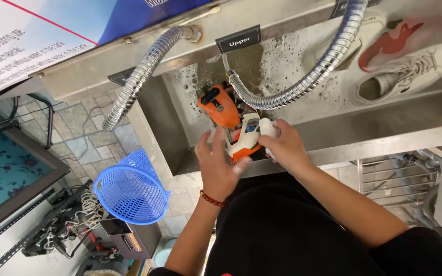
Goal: Cleaning a colorful sneaker using a specialized shoe washing machine and a brush.
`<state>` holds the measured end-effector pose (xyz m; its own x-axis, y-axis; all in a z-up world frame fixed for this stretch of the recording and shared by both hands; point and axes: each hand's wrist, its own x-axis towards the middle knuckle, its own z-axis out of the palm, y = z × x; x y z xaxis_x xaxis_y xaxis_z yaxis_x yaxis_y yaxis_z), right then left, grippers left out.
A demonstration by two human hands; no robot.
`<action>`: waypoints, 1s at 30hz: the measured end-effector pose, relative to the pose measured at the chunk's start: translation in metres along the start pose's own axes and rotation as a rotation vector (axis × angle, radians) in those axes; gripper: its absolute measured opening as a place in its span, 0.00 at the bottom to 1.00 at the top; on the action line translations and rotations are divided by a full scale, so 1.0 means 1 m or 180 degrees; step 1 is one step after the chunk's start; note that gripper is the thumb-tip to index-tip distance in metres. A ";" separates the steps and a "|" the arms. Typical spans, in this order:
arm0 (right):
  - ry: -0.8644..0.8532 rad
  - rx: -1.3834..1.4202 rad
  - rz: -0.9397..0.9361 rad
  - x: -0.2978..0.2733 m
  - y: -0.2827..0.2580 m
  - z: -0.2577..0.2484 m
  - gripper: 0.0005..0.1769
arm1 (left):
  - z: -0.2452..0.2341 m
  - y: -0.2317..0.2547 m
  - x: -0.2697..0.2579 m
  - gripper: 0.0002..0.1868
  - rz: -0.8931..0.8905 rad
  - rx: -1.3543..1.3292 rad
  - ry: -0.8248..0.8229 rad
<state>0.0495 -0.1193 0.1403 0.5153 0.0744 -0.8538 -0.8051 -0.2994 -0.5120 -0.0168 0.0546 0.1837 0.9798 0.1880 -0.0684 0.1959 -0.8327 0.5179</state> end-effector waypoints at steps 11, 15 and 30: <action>-0.0945 -0.1294 -0.1816 0.036 0.019 -0.056 0.25 | 0.071 -0.054 -0.017 0.25 0.0546 -0.1287 0.0162; -0.1112 -0.1805 -0.2862 0.023 -0.007 -0.024 0.24 | 0.073 -0.065 -0.024 0.23 0.0340 -0.1537 0.0212; -0.0940 -0.2138 -0.3848 0.034 0.034 -0.029 0.18 | 0.087 -0.090 -0.043 0.21 0.0852 -0.1708 -0.0006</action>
<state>0.0474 -0.1543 0.0967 0.6297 0.7757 0.0417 0.4165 -0.2918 -0.8610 -0.0728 0.0759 0.0658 0.9924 0.0067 0.1228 -0.1051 -0.4717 0.8755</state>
